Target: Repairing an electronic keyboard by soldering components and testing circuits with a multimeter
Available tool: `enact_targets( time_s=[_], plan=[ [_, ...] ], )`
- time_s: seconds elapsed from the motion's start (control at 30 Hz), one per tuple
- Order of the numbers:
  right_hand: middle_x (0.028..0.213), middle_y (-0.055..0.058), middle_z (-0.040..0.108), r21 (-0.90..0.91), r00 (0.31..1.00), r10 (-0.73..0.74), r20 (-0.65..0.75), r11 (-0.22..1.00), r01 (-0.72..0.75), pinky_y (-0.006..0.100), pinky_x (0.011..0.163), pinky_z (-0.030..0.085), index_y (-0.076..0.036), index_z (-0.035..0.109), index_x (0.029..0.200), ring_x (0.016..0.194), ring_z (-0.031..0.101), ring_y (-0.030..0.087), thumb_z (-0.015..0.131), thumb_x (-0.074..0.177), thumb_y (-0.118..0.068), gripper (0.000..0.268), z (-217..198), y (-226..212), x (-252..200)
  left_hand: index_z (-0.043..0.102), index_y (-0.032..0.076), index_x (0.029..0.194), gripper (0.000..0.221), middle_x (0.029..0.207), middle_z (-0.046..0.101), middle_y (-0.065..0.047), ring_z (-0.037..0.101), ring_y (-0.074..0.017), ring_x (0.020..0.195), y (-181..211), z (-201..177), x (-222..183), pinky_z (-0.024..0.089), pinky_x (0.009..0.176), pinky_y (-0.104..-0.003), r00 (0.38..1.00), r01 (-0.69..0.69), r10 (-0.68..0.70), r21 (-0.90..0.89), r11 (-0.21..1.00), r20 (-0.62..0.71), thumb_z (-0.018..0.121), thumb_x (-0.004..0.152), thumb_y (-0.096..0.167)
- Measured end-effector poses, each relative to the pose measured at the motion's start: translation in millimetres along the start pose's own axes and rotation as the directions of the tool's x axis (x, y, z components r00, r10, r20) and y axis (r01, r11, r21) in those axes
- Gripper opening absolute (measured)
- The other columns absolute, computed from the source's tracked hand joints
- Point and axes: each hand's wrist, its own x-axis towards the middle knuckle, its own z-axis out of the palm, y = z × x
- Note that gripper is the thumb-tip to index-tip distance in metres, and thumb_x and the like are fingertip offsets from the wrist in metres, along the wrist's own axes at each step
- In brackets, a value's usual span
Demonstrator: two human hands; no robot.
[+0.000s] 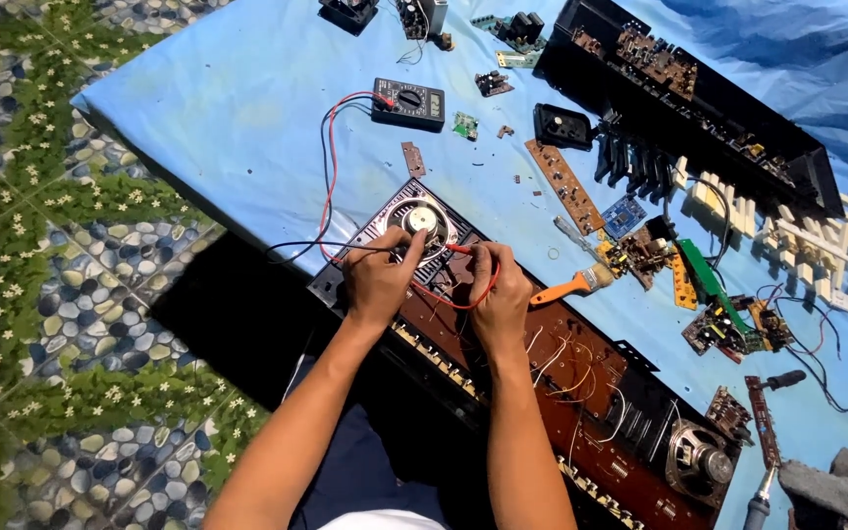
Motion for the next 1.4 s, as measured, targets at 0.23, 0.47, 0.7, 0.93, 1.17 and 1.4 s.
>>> enact_targets(
  time_s=[0.23, 0.47, 0.7, 0.93, 1.17, 1.4],
  plan=[
    [0.069, 0.006, 0.073, -0.002, 1.000, 0.009, 0.003, 1.000, -0.009, 0.042, 0.069, 0.058, -0.014, 0.067, 0.098, 0.068, 0.071, 0.032, 0.054, 0.110, -0.025, 0.021, 0.7, 0.6, -0.3, 0.066, 0.020, 0.071, 0.030, 0.059, 0.071, -0.003, 0.072, -0.0291, 0.058, -1.3, -0.2, 0.0, 0.054, 0.052, -0.036, 1.000, 0.016, -0.016, -0.030, 0.999, 0.014, 0.078, 0.095, 0.034],
    [0.069, 0.005, 0.073, -0.007, 1.000, -0.005, 0.000, 1.000, 0.005, 0.041, 0.069, 0.058, -0.014, 0.067, 0.098, 0.068, 0.071, 0.031, 0.054, 0.110, -0.025, 0.020, 2.1, 5.4, -2.2, 0.066, 0.020, 0.071, 0.030, 0.060, 0.071, -0.004, 0.072, -0.0286, 0.059, -1.4, 0.6, -0.3, 0.054, 0.052, -0.035, 1.000, 0.009, -0.008, -0.033, 0.999, 0.012, 0.078, 0.094, 0.033],
    [0.068, 0.005, 0.073, -0.001, 1.000, -0.012, -0.002, 1.000, 0.012, 0.040, 0.069, 0.058, -0.014, 0.066, 0.098, 0.068, 0.071, 0.030, 0.055, 0.110, -0.023, 0.019, 0.9, 3.0, -1.5, 0.066, 0.020, 0.070, 0.030, 0.059, 0.071, -0.003, 0.072, -0.0281, 0.058, -1.8, 0.8, -0.9, 0.055, 0.052, -0.035, 1.000, -0.004, 0.004, -0.008, 1.000, 0.009, 0.078, 0.094, 0.034],
    [0.069, 0.006, 0.073, 0.009, 1.000, -0.009, 0.004, 1.000, 0.009, 0.041, 0.069, 0.057, -0.014, 0.066, 0.099, 0.068, 0.071, 0.032, 0.054, 0.110, -0.023, 0.019, 1.4, 4.2, -0.5, 0.065, 0.021, 0.071, 0.030, 0.060, 0.071, -0.003, 0.072, -0.0284, 0.059, -0.1, -1.1, 0.3, 0.055, 0.053, -0.036, 1.000, -0.006, 0.006, 0.002, 1.000, 0.012, 0.078, 0.094, 0.035],
    [0.069, 0.006, 0.073, 0.011, 1.000, 0.001, 0.004, 1.000, -0.001, 0.042, 0.069, 0.057, -0.013, 0.066, 0.098, 0.068, 0.071, 0.032, 0.055, 0.109, -0.024, 0.019, -1.1, -0.4, -0.2, 0.065, 0.020, 0.072, 0.030, 0.061, 0.071, -0.004, 0.072, -0.0304, 0.060, 0.9, -2.5, 0.4, 0.055, 0.053, -0.039, 1.000, -0.008, 0.008, 0.001, 1.000, 0.022, 0.077, 0.095, 0.035],
    [0.069, 0.006, 0.073, -0.004, 1.000, 0.003, 0.003, 1.000, -0.003, 0.041, 0.070, 0.057, -0.015, 0.067, 0.098, 0.069, 0.071, 0.032, 0.055, 0.109, -0.025, 0.019, 0.4, 2.5, -0.7, 0.066, 0.021, 0.072, 0.030, 0.061, 0.072, -0.003, 0.073, -0.0306, 0.062, -0.6, 0.0, -0.4, 0.056, 0.054, -0.039, 1.000, 0.012, -0.012, 0.003, 1.000, 0.020, 0.078, 0.095, 0.036]
  ],
)
